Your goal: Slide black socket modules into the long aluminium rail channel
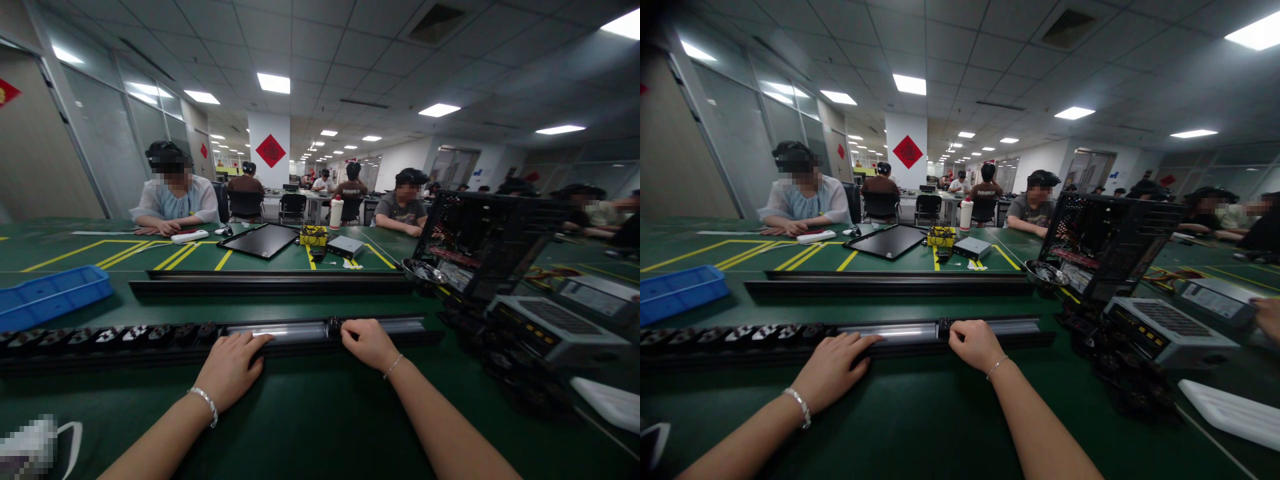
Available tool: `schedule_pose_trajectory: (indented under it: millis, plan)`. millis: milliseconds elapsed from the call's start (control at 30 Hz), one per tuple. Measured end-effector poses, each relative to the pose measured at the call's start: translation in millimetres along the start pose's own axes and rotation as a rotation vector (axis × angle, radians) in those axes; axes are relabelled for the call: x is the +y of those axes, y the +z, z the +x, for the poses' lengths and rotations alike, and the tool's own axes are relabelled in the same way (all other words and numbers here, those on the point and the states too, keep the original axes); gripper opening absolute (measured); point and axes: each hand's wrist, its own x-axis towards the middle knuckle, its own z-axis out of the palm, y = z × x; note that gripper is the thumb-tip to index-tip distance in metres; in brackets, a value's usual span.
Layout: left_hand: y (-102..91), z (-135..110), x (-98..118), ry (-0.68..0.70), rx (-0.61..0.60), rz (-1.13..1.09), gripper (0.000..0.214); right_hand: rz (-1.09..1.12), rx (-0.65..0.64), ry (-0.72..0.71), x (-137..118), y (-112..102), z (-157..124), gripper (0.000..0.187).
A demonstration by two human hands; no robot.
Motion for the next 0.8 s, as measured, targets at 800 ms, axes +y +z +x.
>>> schedule_pose_trajectory:
  millis: [800]
  plan:
    - [1.2, -0.1, -1.1, 0.002, 0.000, 0.018, 0.041, 0.046, 0.018, 0.030, 1.6, -3.3, -1.2, 0.024]
